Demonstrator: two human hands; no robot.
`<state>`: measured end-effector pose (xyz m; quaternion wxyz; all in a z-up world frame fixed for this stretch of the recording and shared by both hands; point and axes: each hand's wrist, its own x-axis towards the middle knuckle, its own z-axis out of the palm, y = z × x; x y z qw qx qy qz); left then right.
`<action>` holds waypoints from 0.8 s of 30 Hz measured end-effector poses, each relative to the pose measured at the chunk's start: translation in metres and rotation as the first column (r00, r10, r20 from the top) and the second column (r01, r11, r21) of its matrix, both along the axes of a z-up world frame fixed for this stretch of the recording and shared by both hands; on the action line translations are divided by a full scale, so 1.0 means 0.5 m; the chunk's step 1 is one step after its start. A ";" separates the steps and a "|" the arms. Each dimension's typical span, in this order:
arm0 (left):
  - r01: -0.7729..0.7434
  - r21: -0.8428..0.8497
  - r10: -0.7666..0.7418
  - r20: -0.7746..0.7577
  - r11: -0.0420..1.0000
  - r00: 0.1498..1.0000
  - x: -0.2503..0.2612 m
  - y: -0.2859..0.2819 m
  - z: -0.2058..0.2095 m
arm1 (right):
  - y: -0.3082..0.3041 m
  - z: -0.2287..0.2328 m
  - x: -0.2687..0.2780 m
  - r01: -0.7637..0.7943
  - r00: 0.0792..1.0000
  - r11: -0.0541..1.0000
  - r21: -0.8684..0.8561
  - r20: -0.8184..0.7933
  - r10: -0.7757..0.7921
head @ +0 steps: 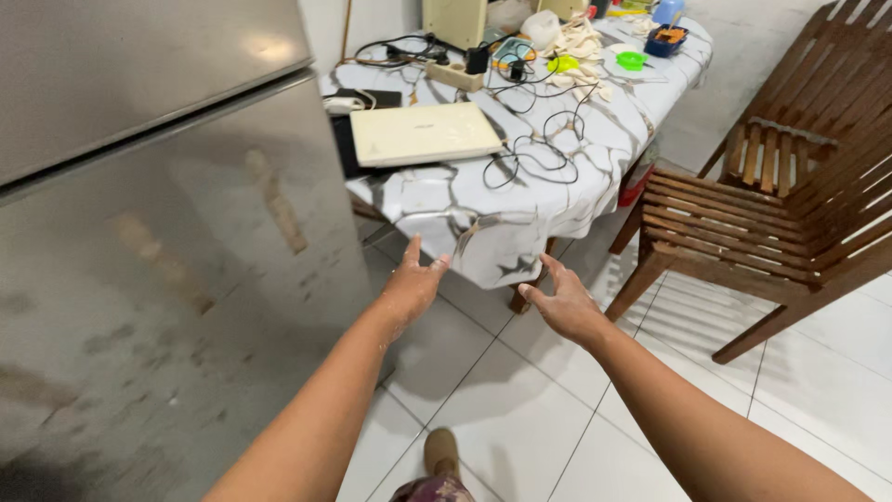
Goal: The person connects a laptop and a smartphone to chargers on a table, then plugs the power strip into a wall socket. They also plug in a small fan in another room and later unplug it. Finally, they pack the laptop and phone into a laptop bag.
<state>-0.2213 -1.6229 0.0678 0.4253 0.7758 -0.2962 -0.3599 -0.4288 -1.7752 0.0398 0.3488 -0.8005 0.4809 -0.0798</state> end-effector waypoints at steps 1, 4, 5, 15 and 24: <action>0.005 -0.008 -0.006 -0.028 1.000 1.000 0.013 -0.046 -0.003 | -0.040 -0.006 0.012 -0.014 1.000 1.000 0.000 0.023 0.014; 0.027 -0.108 -0.036 -0.074 0.994 0.997 0.065 -0.202 -0.009 | -0.181 -0.022 0.054 -0.035 0.997 0.999 -0.039 0.061 0.037; 0.035 -0.150 -0.048 -0.086 0.988 0.995 0.082 -0.253 -0.011 | -0.227 -0.025 0.068 -0.031 0.998 0.998 -0.062 0.050 0.034; 0.038 -0.092 -0.037 0.009 0.995 0.999 0.230 -0.597 -0.030 | -0.545 0.000 0.223 -0.020 0.999 0.999 -0.034 0.043 0.022; -0.234 -0.166 0.245 0.049 0.958 0.968 0.313 -0.745 -0.054 | -0.786 -0.036 0.388 -0.331 0.924 0.938 -0.106 0.167 0.345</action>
